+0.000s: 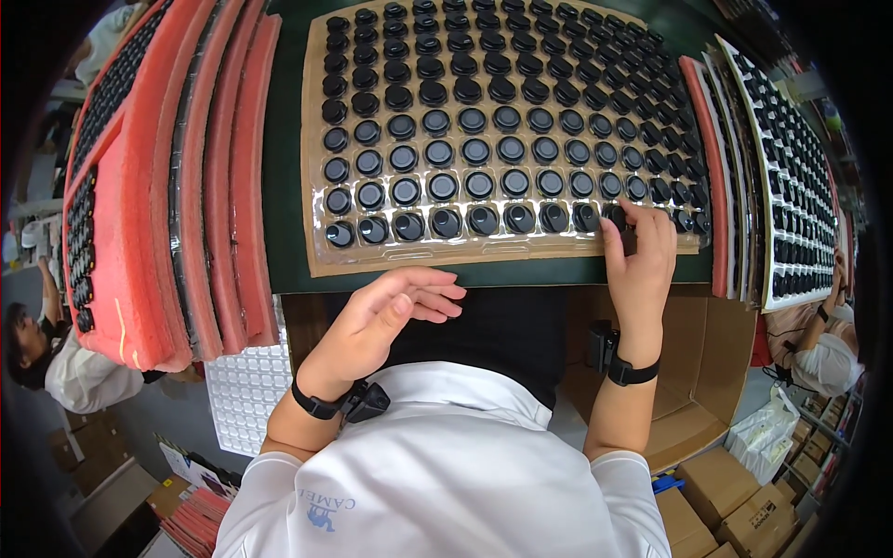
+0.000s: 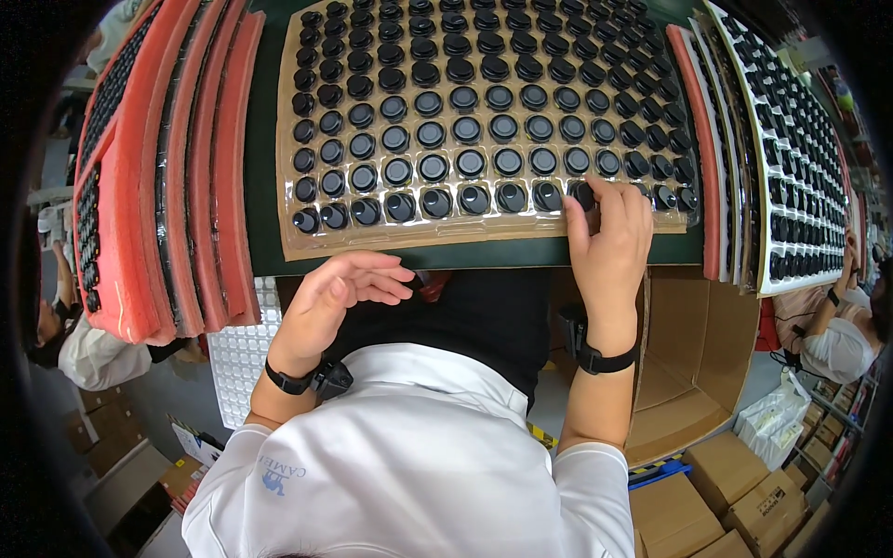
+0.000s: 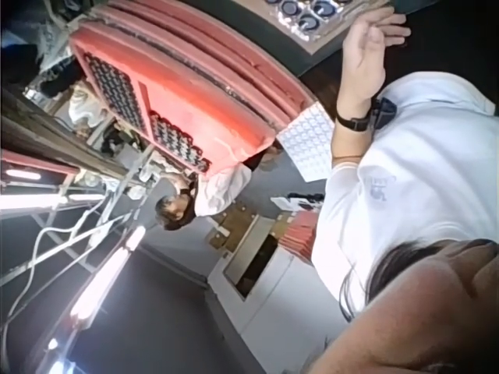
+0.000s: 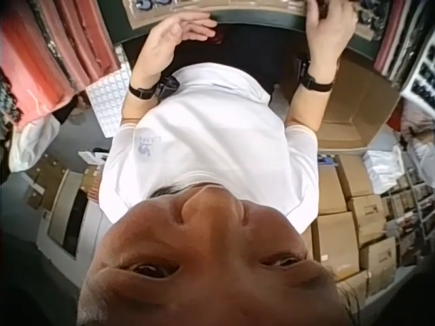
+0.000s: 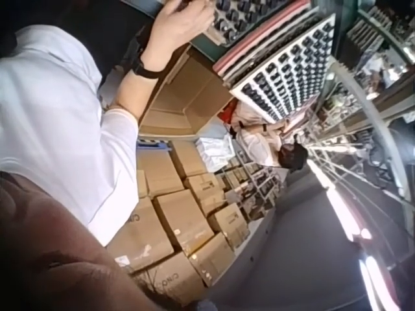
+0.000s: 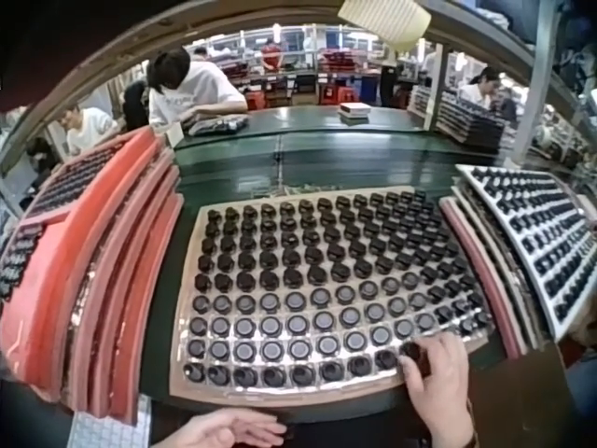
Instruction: The person reaches for a black component from a shelf, joins it with another part from a tray, and presses them together. They repeat this process, assembling the components and placing the finished units back into the tray.
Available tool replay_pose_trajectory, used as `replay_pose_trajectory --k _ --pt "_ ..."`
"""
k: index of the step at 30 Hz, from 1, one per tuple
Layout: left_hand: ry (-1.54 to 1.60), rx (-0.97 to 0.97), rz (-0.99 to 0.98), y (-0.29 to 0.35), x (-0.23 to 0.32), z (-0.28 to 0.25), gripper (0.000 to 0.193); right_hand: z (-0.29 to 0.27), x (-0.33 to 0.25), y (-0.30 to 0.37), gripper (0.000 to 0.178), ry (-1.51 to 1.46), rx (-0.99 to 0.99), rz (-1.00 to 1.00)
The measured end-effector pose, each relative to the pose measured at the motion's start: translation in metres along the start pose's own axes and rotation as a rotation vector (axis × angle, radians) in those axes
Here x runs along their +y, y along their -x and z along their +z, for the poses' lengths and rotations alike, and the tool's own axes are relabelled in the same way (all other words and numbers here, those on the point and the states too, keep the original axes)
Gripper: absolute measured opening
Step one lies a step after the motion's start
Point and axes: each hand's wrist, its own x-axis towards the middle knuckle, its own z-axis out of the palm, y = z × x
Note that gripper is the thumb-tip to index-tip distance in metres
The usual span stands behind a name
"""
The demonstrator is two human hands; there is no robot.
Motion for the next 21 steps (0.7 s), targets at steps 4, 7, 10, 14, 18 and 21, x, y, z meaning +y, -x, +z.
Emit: replay_pose_trajectory --k 4,7,10,14,18,21 --pt "0.008 0.007 0.029 0.002 0.002 0.002 0.052 -0.003 -0.002 0.002 0.019 -0.047 -0.009 0.053" --pt "0.019 0.03 0.044 0.004 0.003 0.003 0.041 -0.012 -0.023 0.007 0.021 -0.283 0.071 0.113" --pt "-0.161 0.029 0.142 -0.001 0.003 0.009 0.04 -0.015 -0.054 0.02 0.023 -0.723 -0.137 0.073" --pt "-0.273 0.028 0.26 -0.005 0.004 0.019 0.044 -0.015 -0.091 0.031 0.026 -0.996 -0.393 0.019" --pt "-0.231 0.042 0.282 0.0 0.001 0.018 0.043 -0.012 -0.1 0.033 0.027 -1.087 -0.446 0.004" --pt "-0.141 0.026 0.268 0.003 -0.003 0.015 0.041 -0.01 -0.101 0.034 0.026 -1.135 -0.483 0.027"
